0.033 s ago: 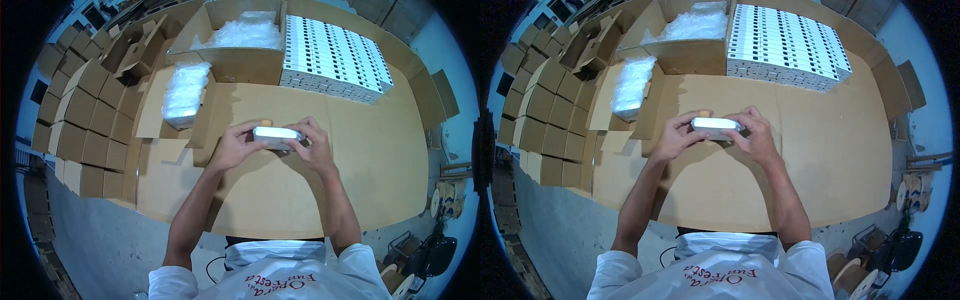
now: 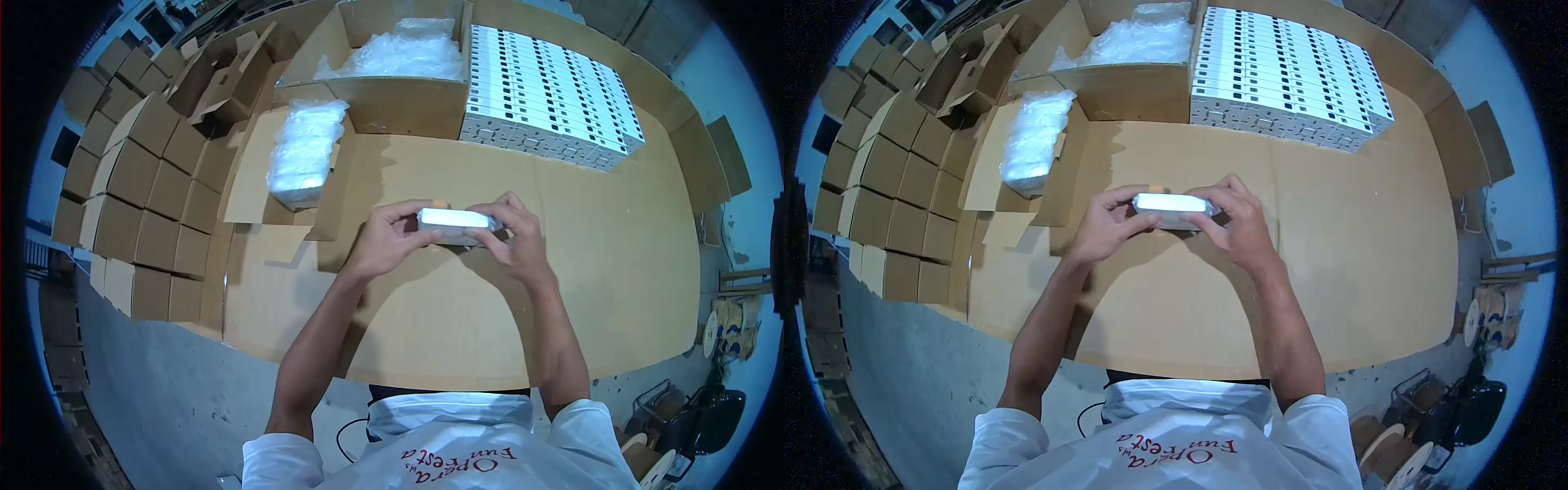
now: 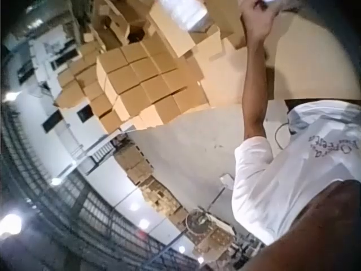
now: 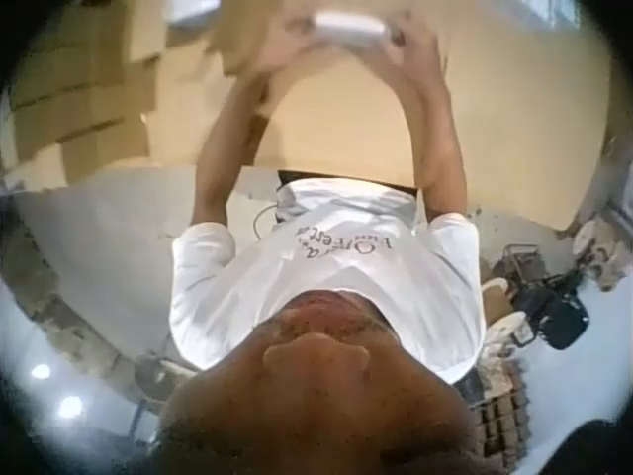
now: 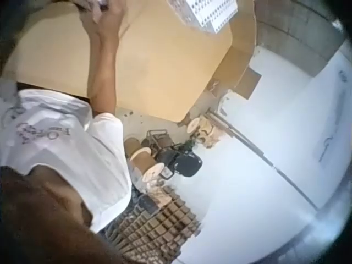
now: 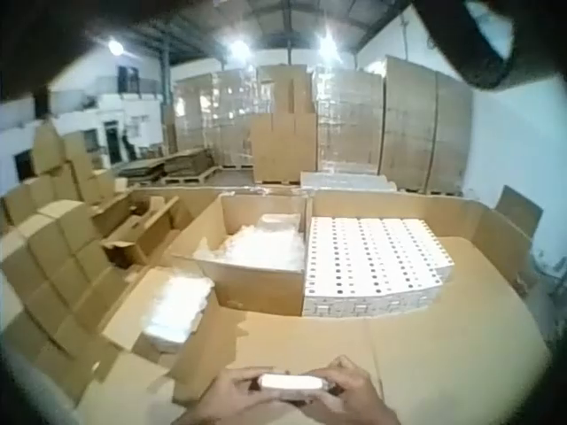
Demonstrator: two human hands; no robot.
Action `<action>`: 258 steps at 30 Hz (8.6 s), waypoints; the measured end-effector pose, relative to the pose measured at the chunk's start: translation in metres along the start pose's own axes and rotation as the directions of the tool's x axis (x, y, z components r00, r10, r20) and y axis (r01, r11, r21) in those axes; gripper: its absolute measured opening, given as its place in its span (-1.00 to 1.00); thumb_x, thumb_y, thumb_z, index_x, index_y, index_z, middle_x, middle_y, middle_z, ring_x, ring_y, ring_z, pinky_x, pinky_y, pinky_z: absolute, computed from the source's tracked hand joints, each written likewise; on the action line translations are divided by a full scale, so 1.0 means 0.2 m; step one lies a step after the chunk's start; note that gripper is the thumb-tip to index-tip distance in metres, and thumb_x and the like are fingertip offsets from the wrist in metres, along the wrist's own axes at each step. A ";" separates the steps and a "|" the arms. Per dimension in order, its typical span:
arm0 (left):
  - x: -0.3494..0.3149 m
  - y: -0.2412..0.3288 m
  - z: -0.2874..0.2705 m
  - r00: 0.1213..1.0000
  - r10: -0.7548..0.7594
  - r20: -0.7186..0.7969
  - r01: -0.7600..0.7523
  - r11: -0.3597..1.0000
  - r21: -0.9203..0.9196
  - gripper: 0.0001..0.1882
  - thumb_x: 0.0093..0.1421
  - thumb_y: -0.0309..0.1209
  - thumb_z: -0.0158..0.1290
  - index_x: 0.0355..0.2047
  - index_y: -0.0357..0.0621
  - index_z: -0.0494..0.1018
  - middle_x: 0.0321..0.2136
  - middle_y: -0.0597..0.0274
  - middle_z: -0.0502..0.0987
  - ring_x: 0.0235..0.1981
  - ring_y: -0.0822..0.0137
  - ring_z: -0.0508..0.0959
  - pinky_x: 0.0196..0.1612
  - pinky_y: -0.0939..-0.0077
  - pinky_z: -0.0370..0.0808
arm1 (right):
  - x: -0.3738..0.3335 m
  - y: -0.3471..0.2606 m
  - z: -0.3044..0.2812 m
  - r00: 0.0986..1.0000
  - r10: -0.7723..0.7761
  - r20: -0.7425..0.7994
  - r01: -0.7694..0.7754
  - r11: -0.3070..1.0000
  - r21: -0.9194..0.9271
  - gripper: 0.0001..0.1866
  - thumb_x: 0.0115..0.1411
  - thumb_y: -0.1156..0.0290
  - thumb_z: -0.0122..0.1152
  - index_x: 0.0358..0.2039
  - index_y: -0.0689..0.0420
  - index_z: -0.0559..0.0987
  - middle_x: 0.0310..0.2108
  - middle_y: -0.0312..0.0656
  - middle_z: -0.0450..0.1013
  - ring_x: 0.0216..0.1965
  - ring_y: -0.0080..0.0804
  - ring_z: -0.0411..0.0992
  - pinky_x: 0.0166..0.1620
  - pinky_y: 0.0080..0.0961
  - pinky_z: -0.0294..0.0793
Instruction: The recorder is packing small white boxes into a larger cardboard shipping box, ensuring they are organized and protected with plastic bags.
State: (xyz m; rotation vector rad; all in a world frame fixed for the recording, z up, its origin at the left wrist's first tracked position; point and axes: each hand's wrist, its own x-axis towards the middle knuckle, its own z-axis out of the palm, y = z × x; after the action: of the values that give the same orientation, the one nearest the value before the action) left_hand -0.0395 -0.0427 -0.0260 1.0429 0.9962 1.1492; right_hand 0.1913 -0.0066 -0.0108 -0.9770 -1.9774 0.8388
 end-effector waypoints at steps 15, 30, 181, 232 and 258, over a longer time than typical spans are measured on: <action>-0.16 -0.07 -0.27 0.979 0.166 0.120 -0.194 0.938 0.286 -0.33 0.11 -0.51 0.31 0.19 -0.36 0.29 -0.07 0.11 0.51 -0.06 0.33 0.56 -0.05 0.47 0.64 | -0.03 -0.36 0.12 1.000 0.009 0.006 -0.008 0.969 -0.245 -0.84 0.14 0.54 0.34 -0.25 0.27 0.61 -0.42 -0.12 0.54 -0.45 -0.42 0.51 -0.38 -0.51 0.50; -0.25 -0.09 -0.44 0.985 0.139 0.101 -0.171 0.819 0.547 -0.56 0.09 -0.41 0.28 -0.07 -0.36 0.44 -0.23 -0.10 0.59 -0.21 0.10 0.62 -0.14 0.27 0.57 | 0.46 -0.64 0.87 0.995 -0.097 0.011 0.070 0.788 0.612 -0.75 0.30 0.60 0.15 -0.03 0.36 0.43 -0.17 -0.10 0.50 -0.18 -0.45 0.53 -0.20 -0.50 0.66; 0.41 -0.03 0.38 0.934 0.323 -0.149 -0.327 0.945 0.002 -0.30 0.22 -0.67 0.11 0.32 -0.25 0.06 -0.03 -0.03 0.50 0.04 0.30 0.51 0.10 0.46 0.50 | 0.10 0.16 -0.20 0.906 0.190 -0.379 -0.130 0.975 0.179 -0.77 0.17 0.67 0.19 -0.16 0.26 0.44 -0.22 -0.03 0.52 -0.24 -0.25 0.58 -0.13 -0.39 0.59; 2.38 0.74 -0.25 0.954 0.097 -0.283 0.283 0.019 0.959 -0.32 0.02 -0.09 0.32 0.07 -0.25 0.50 -0.01 -0.17 0.56 0.05 -0.07 0.55 0.13 0.18 0.47 | 0.45 0.28 -0.52 0.901 0.391 -0.188 -0.340 0.906 0.251 -0.35 0.06 0.52 0.30 0.17 0.24 0.27 0.07 0.04 0.40 0.11 -0.12 0.43 0.19 -0.25 0.38; 0.78 1.01 0.36 0.723 0.589 -0.362 -0.538 0.808 0.241 -0.67 0.33 -0.50 0.06 0.06 -0.37 0.38 -0.16 0.09 0.56 -0.18 0.30 0.62 -0.08 0.48 0.58 | 0.16 0.07 -0.54 0.916 0.221 -0.335 -0.151 0.963 0.222 -0.33 0.03 0.50 0.37 0.16 0.17 0.32 0.06 -0.05 0.41 -0.05 -0.26 0.47 -0.03 -0.32 0.50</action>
State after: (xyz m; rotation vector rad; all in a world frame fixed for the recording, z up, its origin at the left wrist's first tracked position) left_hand 0.0079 0.1231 0.1754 1.2743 1.1237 1.9081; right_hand 0.2742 0.0509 0.0423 -1.1277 -1.4814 0.8683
